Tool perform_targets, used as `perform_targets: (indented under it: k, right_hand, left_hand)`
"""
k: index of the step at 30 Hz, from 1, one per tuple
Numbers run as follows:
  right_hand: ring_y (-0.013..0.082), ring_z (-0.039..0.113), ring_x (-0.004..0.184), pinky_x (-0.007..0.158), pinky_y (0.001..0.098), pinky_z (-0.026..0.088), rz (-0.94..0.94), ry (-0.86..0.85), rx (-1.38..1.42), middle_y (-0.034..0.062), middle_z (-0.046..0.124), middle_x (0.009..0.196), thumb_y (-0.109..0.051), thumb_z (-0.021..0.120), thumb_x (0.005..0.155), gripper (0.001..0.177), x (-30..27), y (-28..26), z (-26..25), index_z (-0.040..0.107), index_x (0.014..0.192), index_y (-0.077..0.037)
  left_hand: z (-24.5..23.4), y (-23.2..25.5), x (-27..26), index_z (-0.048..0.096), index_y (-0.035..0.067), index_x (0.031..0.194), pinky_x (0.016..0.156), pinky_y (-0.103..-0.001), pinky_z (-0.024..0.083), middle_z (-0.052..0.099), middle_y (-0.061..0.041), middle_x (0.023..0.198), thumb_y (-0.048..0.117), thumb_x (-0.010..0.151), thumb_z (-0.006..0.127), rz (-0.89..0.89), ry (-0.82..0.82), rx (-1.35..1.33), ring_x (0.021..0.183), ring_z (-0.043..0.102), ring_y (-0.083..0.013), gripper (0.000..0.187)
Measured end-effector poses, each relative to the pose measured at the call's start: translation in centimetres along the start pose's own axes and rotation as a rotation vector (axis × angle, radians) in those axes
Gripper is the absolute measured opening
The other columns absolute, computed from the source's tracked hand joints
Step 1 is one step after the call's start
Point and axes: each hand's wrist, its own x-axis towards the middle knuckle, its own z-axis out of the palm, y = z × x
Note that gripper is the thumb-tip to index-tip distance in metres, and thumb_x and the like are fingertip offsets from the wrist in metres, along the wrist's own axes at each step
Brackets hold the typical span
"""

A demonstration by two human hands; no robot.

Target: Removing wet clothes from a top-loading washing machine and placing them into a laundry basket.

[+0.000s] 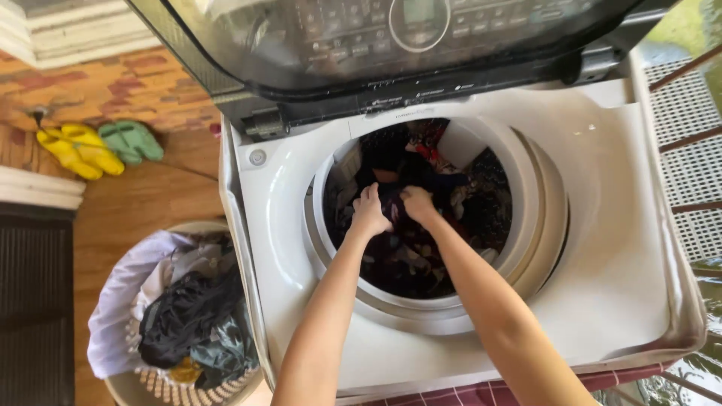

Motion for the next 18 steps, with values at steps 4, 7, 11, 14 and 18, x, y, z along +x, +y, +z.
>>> perform_targets:
  k: [4,7,11,14,18]
  right_hand:
    - [0.0204,0.068,0.090,0.080,0.0357,0.056,0.075,-0.137,1.186,0.0111,0.070,0.101,-0.011,0.054,0.108,0.019,-4.4,-19.8,-19.8,0.065,0.114,0.004]
    - [0.0186,0.071,0.097,0.088,0.0334,0.060,-0.126,-0.175,1.588,0.0103,0.071,0.109,-0.009,0.049,0.110,0.021,-9.6,-28.5,-29.0,0.063,0.122,0.002]
    - [0.0228,0.071,0.108,0.096,0.0379,0.061,-0.370,0.086,1.578,0.0142,0.069,0.124,-0.012,0.053,0.110,0.025,-16.9,-34.0,-33.7,0.058,0.131,0.001]
    - [0.0213,0.068,0.113,0.096,0.0378,0.059,-0.375,0.275,1.204,0.0113,0.062,0.133,-0.018,0.066,0.100,0.050,-18.3,-33.7,-31.3,0.040,0.142,-0.007]
    - [0.0275,0.056,0.116,0.100,0.0384,0.047,-0.531,0.210,0.548,0.0153,0.055,0.134,-0.031,0.088,0.079,0.086,-16.2,-23.6,-20.9,0.039,0.144,-0.001]
  left_hand:
    - [1.7,0.6,0.4,0.025,0.000,0.156,0.111,-0.055,0.037,0.032,-0.020,0.157,0.026,0.056,0.098,0.336,0.232,-0.267,0.140,0.037,-0.0419,0.126]
    - [2.1,2.5,2.2,0.042,0.000,0.150,0.110,-0.046,0.045,0.053,-0.019,0.145,0.029,0.078,0.088,0.566,0.396,-0.571,0.133,0.055,-0.0356,0.091]
    - [-5.2,7.5,-4.9,0.059,-0.001,0.138,0.102,-0.037,0.051,0.066,-0.015,0.129,0.013,0.100,0.073,0.813,0.308,-1.113,0.116,0.067,-0.0270,0.043]
    - [-13.5,9.5,-11.8,0.059,0.001,0.139,0.101,-0.036,0.053,0.066,-0.010,0.131,0.010,0.104,0.066,0.846,0.096,-1.470,0.116,0.067,-0.0219,0.038]
    - [-21.2,9.6,-21.4,0.056,0.003,0.137,0.098,-0.036,0.055,0.065,-0.008,0.130,0.020,0.107,0.056,0.666,-0.178,-1.855,0.114,0.066,-0.0205,0.034]
